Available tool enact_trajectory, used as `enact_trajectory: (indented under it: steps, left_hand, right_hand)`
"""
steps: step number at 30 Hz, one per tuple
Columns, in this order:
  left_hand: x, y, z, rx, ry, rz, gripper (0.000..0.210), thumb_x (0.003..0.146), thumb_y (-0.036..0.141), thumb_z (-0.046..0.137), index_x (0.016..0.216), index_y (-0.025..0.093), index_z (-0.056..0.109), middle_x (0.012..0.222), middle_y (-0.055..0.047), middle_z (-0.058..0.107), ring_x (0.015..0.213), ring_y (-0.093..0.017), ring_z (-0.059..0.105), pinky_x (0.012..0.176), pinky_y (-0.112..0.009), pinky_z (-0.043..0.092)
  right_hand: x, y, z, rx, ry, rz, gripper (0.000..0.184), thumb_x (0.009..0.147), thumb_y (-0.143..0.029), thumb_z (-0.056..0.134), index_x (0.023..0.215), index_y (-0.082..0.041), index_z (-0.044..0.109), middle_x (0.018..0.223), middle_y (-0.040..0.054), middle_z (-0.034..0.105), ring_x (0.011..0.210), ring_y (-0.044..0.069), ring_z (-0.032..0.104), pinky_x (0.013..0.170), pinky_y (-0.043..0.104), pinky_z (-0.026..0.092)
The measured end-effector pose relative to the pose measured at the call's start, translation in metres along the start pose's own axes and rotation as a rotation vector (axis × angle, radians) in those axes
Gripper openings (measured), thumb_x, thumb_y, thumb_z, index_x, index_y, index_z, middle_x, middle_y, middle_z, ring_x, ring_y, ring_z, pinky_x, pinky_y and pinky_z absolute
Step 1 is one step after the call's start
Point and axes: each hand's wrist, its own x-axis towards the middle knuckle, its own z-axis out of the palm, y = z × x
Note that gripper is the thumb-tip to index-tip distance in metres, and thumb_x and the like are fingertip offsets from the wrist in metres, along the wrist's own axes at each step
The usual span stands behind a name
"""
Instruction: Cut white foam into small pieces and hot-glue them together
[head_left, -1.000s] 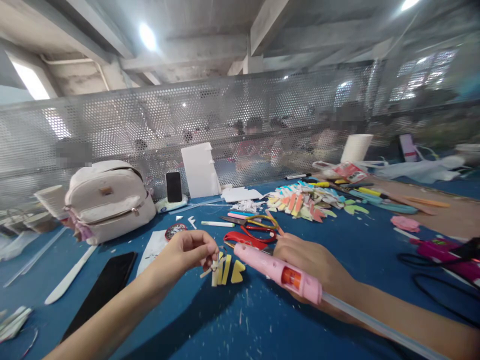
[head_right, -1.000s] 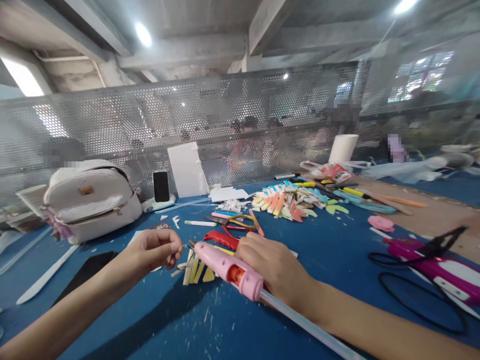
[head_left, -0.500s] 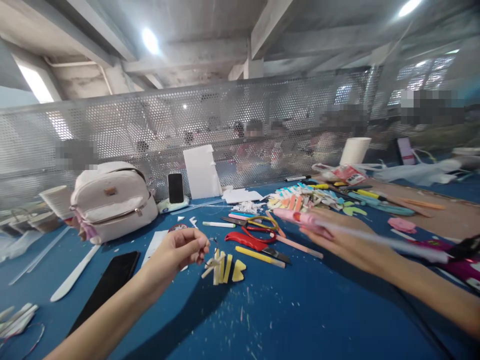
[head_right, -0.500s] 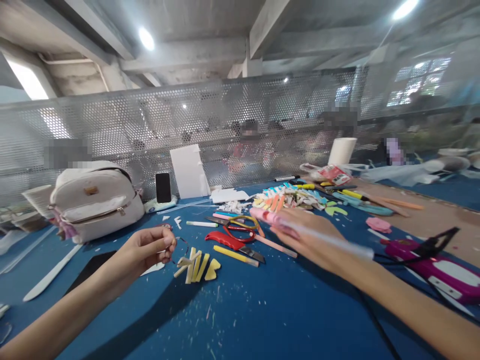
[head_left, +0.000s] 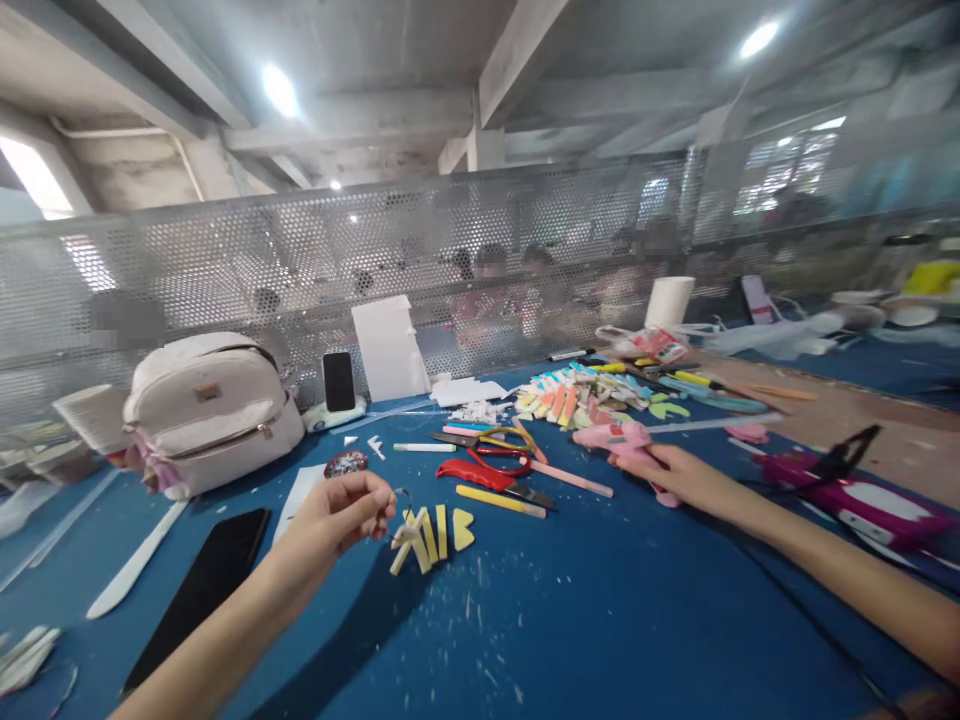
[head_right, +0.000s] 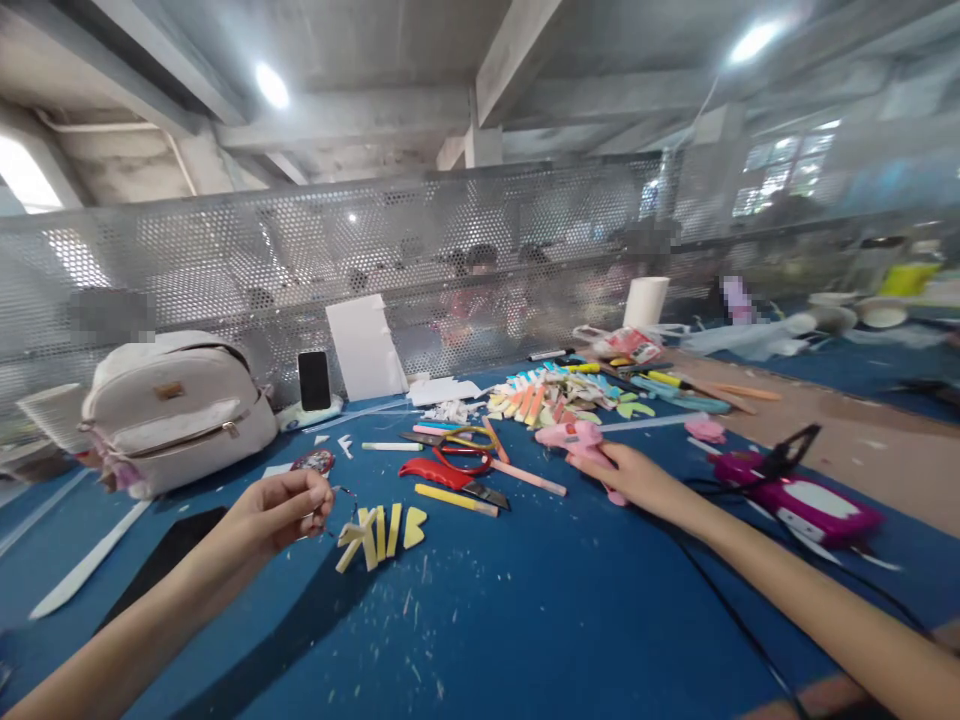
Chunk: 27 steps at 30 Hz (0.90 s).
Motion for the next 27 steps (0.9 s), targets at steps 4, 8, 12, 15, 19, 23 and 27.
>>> enact_trajectory:
  steps: [4,8,12,15,19,23,27]
  left_hand:
    - [0.002,-0.003,0.0,0.021,-0.011,0.005,0.035,0.077,0.047,0.075,0.075,0.015,0.062,0.074,0.0,0.059,0.062,-0.007,0.049,0.063,-0.018,0.041]
    - [0.004,-0.009,-0.001,0.036,0.004,0.039,0.038,0.075,0.05,0.075,0.073,0.015,0.061,0.073,0.0,0.059,0.06,-0.007,0.048,0.061,-0.019,0.04]
    - [0.006,-0.015,-0.003,0.067,0.008,0.072,0.041,0.074,0.053,0.075,0.073,0.014,0.062,0.071,0.0,0.059,0.061,-0.008,0.05,0.061,-0.02,0.04]
    - [0.007,-0.017,-0.005,0.108,0.009,0.103,0.042,0.074,0.055,0.074,0.074,0.014,0.062,0.069,-0.001,0.059,0.062,-0.009,0.051,0.061,-0.021,0.04]
    - [0.006,-0.02,-0.003,0.176,0.029,0.147,0.041,0.076,0.054,0.072,0.073,0.014,0.062,0.066,0.0,0.059,0.06,-0.01,0.051,0.06,-0.022,0.04]
    - [0.002,-0.023,0.001,0.239,0.044,0.185,0.036,0.079,0.049,0.068,0.072,0.015,0.062,0.066,0.0,0.06,0.061,-0.011,0.052,0.061,-0.023,0.041]
    - [-0.007,-0.025,0.005,0.303,0.067,0.177,0.028,0.083,0.042,0.065,0.073,0.015,0.062,0.067,0.0,0.059,0.063,-0.012,0.053,0.062,-0.023,0.041]
  right_hand:
    - [-0.01,-0.007,-0.006,-0.038,-0.075,-0.002,0.046,0.088,-0.055,0.05,0.088,-0.011,0.064,0.066,0.0082,0.065,0.068,0.026,0.064,0.067,0.031,0.046]
    - [-0.033,-0.011,-0.015,-0.246,-0.033,-0.047,0.051,0.091,-0.052,0.039,0.113,-0.013,0.063,0.119,0.0188,0.065,0.111,0.035,0.062,0.092,0.038,0.046]
    - [-0.073,-0.017,-0.024,-0.525,0.073,-0.02,0.055,0.087,-0.053,0.035,0.119,-0.018,0.063,0.133,0.0167,0.058,0.124,0.039,0.054,0.09,0.049,0.05]
    - [-0.097,-0.035,-0.029,-0.489,0.055,-0.034,0.049,0.084,-0.06,0.044,0.117,-0.03,0.065,0.133,0.0089,0.061,0.12,0.037,0.058,0.098,0.054,0.046]
    - [-0.105,-0.077,-0.028,-0.383,-0.1,-0.279,0.03,0.094,-0.046,0.046,0.113,-0.033,0.066,0.134,0.0058,0.059,0.129,0.032,0.051,0.102,0.048,0.044]
    - [-0.09,-0.126,-0.003,-0.223,-0.314,-0.525,0.024,0.097,-0.033,0.048,0.117,-0.029,0.061,0.126,0.0062,0.061,0.124,0.027,0.054,0.104,0.046,0.044]
    - [-0.062,-0.162,0.049,-0.039,-0.381,-0.748,0.031,0.096,-0.023,0.051,0.127,-0.024,0.053,0.134,0.0079,0.054,0.126,0.022,0.048,0.106,0.04,0.041]
